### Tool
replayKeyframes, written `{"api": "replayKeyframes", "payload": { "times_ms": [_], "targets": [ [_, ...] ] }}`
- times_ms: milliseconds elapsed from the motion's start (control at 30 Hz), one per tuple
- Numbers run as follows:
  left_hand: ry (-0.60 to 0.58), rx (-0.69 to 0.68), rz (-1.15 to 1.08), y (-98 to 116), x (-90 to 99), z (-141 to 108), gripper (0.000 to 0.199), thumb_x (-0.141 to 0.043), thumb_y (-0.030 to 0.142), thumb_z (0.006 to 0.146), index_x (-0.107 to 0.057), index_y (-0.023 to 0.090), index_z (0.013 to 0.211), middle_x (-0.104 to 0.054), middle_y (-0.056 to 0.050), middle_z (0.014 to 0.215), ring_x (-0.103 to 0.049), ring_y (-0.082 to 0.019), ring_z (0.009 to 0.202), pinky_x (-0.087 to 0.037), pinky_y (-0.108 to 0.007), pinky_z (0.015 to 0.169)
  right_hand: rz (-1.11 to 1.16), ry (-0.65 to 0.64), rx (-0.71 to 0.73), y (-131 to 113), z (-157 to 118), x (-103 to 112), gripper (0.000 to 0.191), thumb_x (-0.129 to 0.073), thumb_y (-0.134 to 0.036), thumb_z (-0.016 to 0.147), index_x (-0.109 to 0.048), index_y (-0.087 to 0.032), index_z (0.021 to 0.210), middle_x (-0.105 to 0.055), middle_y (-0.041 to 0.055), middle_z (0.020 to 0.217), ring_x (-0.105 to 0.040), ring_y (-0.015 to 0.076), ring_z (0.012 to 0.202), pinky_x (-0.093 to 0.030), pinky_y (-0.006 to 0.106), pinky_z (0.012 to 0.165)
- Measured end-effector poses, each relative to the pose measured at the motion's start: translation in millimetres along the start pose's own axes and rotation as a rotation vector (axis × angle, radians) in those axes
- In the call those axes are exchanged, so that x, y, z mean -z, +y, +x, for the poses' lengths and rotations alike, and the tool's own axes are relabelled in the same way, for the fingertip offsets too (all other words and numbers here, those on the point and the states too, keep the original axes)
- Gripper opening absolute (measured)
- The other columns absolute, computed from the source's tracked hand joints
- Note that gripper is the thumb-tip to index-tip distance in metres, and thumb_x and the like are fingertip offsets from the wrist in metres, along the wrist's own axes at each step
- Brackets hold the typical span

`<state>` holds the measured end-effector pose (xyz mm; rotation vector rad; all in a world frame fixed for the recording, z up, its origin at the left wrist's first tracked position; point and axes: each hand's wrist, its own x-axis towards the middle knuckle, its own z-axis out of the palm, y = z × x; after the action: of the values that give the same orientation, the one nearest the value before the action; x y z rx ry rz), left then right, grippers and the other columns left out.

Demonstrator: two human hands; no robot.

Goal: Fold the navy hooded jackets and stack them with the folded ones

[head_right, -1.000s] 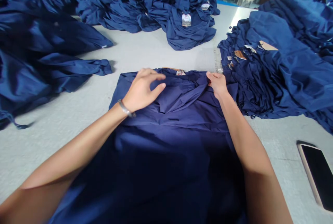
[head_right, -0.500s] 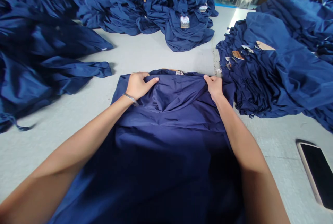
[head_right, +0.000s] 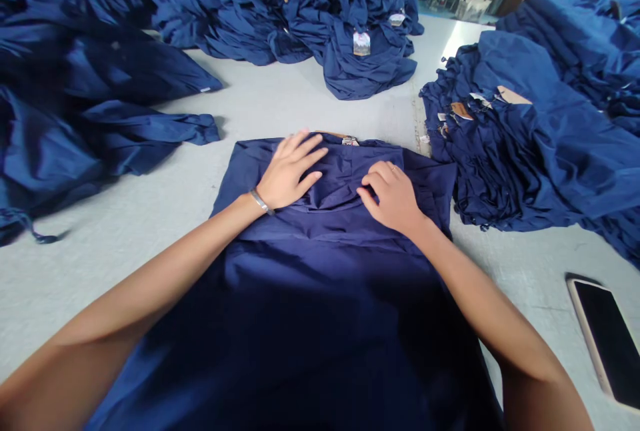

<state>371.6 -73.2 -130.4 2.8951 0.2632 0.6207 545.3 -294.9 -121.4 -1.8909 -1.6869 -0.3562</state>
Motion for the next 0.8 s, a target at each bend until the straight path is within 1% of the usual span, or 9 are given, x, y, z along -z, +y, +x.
{"api": "replayKeyframes", "payload": {
  "times_ms": [100,167,267,367,433,500,567,667,800],
  "targets": [
    [-0.120,-0.020,-0.033,-5.2,-11.4,1.7,0.052,-0.042,0.042,0.104,-0.060,0.021,0.147,-0.042,-0.011,0.164,-0.018,-0.036,0.160,-0.015,-0.064,0.128,-0.057,-0.070,0.067,-8.0,-7.8,-6.2,0.015,-0.061,-0.027,0.096,-0.071,-0.024,0.085,-0.063,0.0086,0.090,-0.057,0.0259,0.087,-0.047,0.043,0.082],
    [-0.163,-0.006,-0.044,-9.4,-17.7,1.9,0.054,-0.044,0.042,0.103,-0.059,0.019,0.149,-0.042,-0.011,0.164,-0.016,-0.037,0.160,-0.013,-0.065,0.128,-0.090,-0.118,0.064,-5.6,-8.7,-13.8,0.012,-0.063,-0.025,0.095,-0.075,-0.023,0.095,-0.065,0.0103,0.099,-0.058,0.0274,0.094,-0.047,0.044,0.085],
    [-0.219,0.011,-0.046,-13.3,-23.1,1.7,0.054,-0.048,0.040,0.102,-0.056,0.020,0.152,-0.041,-0.010,0.165,-0.014,-0.036,0.161,-0.011,-0.065,0.128,-0.106,-0.192,-0.008,1.8,-5.7,-23.4,0.020,-0.067,-0.023,0.092,-0.076,-0.019,0.109,-0.068,0.0127,0.110,-0.059,0.0285,0.099,-0.048,0.045,0.093],
    [-0.282,0.044,-0.043,-15.1,-25.5,2.0,0.055,-0.047,0.040,0.103,-0.053,0.021,0.154,-0.037,-0.008,0.167,-0.011,-0.035,0.161,-0.010,-0.063,0.129,-0.097,-0.280,-0.059,6.1,-5.1,-21.2,0.012,-0.065,-0.022,0.093,-0.077,-0.021,0.089,-0.069,0.0083,0.086,-0.059,0.0254,0.086,-0.048,0.043,0.088],
    [-0.319,0.068,-0.044,-15.6,-26.4,2.6,0.056,-0.044,0.043,0.105,-0.049,0.022,0.157,-0.034,-0.007,0.168,-0.009,-0.034,0.162,-0.009,-0.063,0.129,-0.105,-0.239,-0.050,5.9,-10.1,-12.1,0.019,-0.065,-0.024,0.094,-0.073,-0.022,0.077,-0.068,0.0076,0.080,-0.060,0.0261,0.087,-0.048,0.044,0.085],
    [-0.354,0.094,-0.049,-15.2,-26.8,3.5,0.058,-0.039,0.045,0.106,-0.045,0.023,0.159,-0.031,-0.006,0.170,-0.008,-0.034,0.162,-0.009,-0.062,0.129,-0.100,-0.148,-0.017,4.6,-20.2,-2.0,0.020,-0.065,-0.027,0.096,-0.070,-0.022,0.077,-0.072,0.0094,0.093,-0.062,0.0288,0.098,-0.049,0.047,0.090],
    [-0.392,0.117,-0.052,-14.2,-27.0,4.5,0.060,-0.035,0.047,0.107,-0.040,0.023,0.162,-0.028,-0.006,0.171,-0.007,-0.035,0.162,-0.009,-0.061,0.129,-0.051,-0.139,0.028,3.6,-32.9,3.7,0.019,-0.060,-0.025,0.098,-0.068,-0.022,0.081,-0.073,0.0113,0.109,-0.064,0.0295,0.109,-0.051,0.048,0.097],
    [-0.426,0.135,-0.038,-12.8,-28.0,5.4,0.062,-0.033,0.048,0.108,-0.036,0.021,0.164,-0.025,-0.006,0.172,-0.006,-0.036,0.161,-0.009,-0.061,0.130,0.017,-0.262,0.025,3.5,-48.1,2.7,0.017,-0.052,-0.018,0.100,-0.066,-0.020,0.090,-0.072,0.0141,0.122,-0.067,0.0279,0.114,-0.055,0.046,0.098],
    [-0.401,0.121,-0.021,-13.4,-27.8,3.6,0.063,-0.034,0.049,0.107,-0.039,0.020,0.163,-0.027,-0.006,0.172,-0.007,-0.035,0.162,-0.010,-0.060,0.130,-0.005,-0.348,-0.076,0.8,-45.5,4.1,0.013,-0.054,-0.015,0.095,-0.067,-0.021,0.095,-0.074,0.0114,0.121,-0.071,0.0268,0.108,-0.058,0.043,0.095]
  ]
}}
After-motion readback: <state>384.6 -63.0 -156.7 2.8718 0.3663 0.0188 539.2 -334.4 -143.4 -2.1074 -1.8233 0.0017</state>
